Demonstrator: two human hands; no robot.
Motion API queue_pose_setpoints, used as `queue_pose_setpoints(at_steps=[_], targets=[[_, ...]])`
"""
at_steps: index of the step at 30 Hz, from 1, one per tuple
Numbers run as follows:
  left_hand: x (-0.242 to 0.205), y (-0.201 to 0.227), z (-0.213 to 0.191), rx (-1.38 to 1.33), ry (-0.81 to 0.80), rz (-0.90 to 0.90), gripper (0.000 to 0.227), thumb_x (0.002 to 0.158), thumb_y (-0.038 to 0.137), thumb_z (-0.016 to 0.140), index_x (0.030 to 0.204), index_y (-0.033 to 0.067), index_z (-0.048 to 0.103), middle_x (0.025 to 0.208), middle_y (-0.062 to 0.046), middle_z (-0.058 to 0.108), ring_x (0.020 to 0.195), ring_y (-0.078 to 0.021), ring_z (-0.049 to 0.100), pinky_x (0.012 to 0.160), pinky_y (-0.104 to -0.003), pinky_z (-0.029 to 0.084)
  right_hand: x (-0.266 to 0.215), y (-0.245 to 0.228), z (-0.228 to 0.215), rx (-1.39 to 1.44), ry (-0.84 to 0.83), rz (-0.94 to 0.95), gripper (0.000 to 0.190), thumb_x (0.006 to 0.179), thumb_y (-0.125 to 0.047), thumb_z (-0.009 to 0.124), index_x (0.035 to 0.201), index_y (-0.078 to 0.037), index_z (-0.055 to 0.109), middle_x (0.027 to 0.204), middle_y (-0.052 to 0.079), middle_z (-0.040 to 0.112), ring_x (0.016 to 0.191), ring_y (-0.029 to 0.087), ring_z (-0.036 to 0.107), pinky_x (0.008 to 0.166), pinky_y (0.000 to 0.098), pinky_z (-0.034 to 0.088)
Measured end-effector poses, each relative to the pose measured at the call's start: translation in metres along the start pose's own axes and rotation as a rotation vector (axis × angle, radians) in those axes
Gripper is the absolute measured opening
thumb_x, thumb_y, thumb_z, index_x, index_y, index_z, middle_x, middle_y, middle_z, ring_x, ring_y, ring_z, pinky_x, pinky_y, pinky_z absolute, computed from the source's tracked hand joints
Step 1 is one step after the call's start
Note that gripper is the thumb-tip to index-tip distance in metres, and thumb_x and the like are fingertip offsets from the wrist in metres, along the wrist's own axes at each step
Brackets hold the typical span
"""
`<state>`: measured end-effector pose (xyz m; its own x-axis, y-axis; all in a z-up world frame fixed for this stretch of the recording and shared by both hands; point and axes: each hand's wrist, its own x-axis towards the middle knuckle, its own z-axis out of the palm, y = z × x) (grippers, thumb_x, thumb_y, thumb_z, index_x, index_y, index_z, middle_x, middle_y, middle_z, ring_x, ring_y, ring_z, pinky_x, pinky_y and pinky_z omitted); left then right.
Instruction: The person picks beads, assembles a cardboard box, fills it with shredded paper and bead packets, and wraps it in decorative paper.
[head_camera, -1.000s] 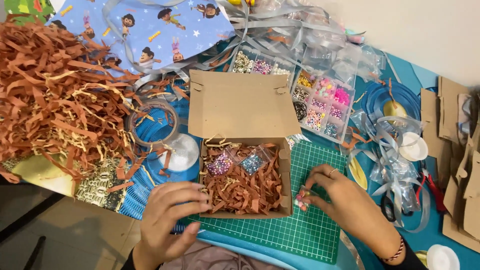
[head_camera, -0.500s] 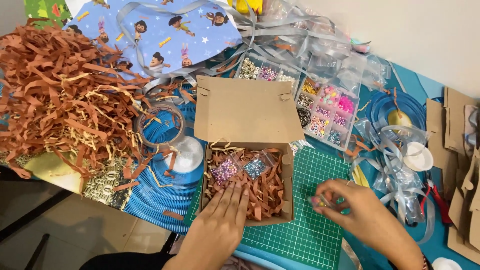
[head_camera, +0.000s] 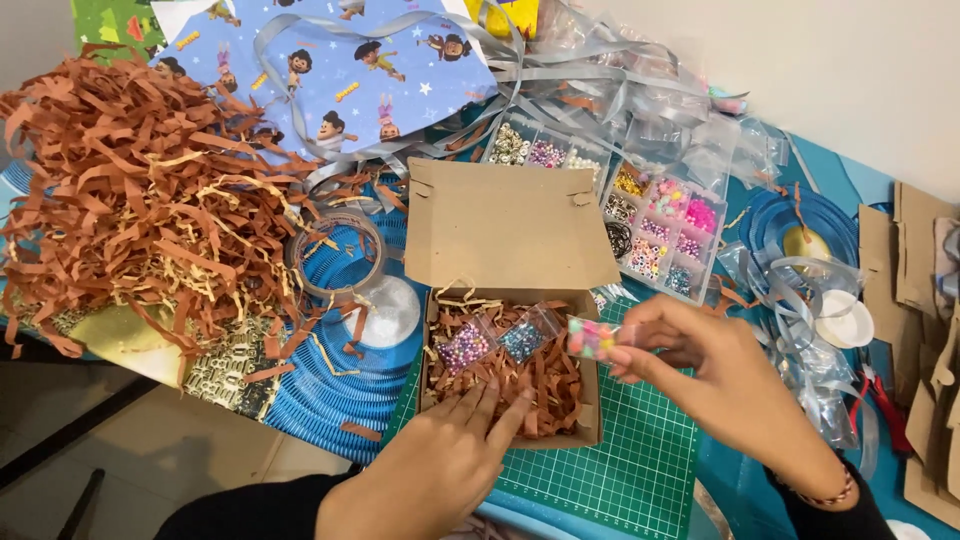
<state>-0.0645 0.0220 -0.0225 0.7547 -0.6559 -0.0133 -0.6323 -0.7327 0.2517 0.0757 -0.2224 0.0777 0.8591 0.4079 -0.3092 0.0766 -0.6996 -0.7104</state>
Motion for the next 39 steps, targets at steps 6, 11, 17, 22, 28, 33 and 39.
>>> queue_pose_setpoints(at_steps=[6,11,17,22,28,33,39], targets=[[-0.024,0.005,0.020,0.024,0.209,0.055,0.067,0.111,0.034,0.039,0.162,-0.0061,0.026,0.157,-0.035,0.038,0.145,-0.0473,0.041,0.114,-0.051,0.038,0.027,-0.035,0.041,-0.045,-0.234,-0.060,0.013,0.087,-0.027,0.075,0.097,-0.019,0.074,0.102,-0.002,0.091,0.097,0.011,0.089,0.080,0.0268,0.072],[-0.051,0.000,0.025,0.134,0.179,0.143,0.075,0.113,0.055,0.030,0.163,-0.0016,0.026,0.166,-0.030,0.026,0.154,-0.0400,0.027,0.123,-0.046,0.027,0.048,-0.045,0.072,-0.390,-0.499,-0.011,0.017,0.097,-0.031,0.068,0.109,-0.020,0.073,0.097,-0.003,0.086,0.073,0.015,0.079,0.062,0.0314,0.058],[-0.063,-0.008,0.034,0.086,0.115,0.188,0.075,0.115,0.054,0.036,0.164,-0.0010,0.024,0.168,-0.028,0.022,0.155,-0.0376,0.026,0.124,-0.047,0.025,0.044,-0.044,0.094,-0.657,-0.385,-0.124,0.018,0.099,-0.041,0.066,0.099,-0.023,0.070,0.083,-0.006,0.078,0.084,0.017,0.076,0.071,0.0406,0.062],[-0.053,-0.009,0.037,-0.111,0.116,0.162,0.067,0.114,0.045,0.041,0.156,-0.0072,0.040,0.158,-0.034,0.039,0.146,-0.0425,0.039,0.120,-0.052,0.027,0.039,-0.027,0.107,-0.941,-0.136,-0.424,0.034,0.095,-0.048,0.074,0.093,-0.016,0.065,0.075,0.001,0.065,0.057,0.027,0.067,0.041,0.0424,0.050],[-0.049,-0.017,0.036,-0.105,0.125,0.207,0.063,0.117,0.041,0.033,0.158,-0.0061,0.039,0.158,-0.028,0.042,0.146,-0.0381,0.041,0.121,-0.051,0.027,0.010,-0.049,0.013,-0.880,0.221,-0.071,0.032,0.102,-0.049,0.053,0.095,-0.029,0.077,0.063,-0.005,0.073,0.045,0.020,0.065,0.037,0.0366,0.045],[-0.020,-0.012,0.005,0.033,0.237,0.080,0.069,0.112,0.049,0.040,0.148,-0.0085,0.049,0.150,-0.029,0.051,0.141,-0.0407,0.047,0.119,-0.051,0.033,0.015,0.009,0.006,-1.083,0.340,0.025,0.039,0.110,-0.048,0.049,0.086,-0.024,0.068,0.067,0.000,0.065,0.053,0.026,0.063,0.039,0.0373,0.041],[-0.005,-0.011,0.026,0.198,0.186,0.018,0.094,0.103,0.072,0.032,0.154,-0.0064,0.040,0.160,-0.026,0.041,0.150,-0.0389,0.035,0.124,-0.050,0.024,0.027,0.078,0.038,-1.081,0.250,-0.319,0.044,0.096,-0.036,0.061,0.139,-0.029,0.060,0.116,-0.008,0.074,0.089,0.017,0.076,0.039,0.0362,0.054]])
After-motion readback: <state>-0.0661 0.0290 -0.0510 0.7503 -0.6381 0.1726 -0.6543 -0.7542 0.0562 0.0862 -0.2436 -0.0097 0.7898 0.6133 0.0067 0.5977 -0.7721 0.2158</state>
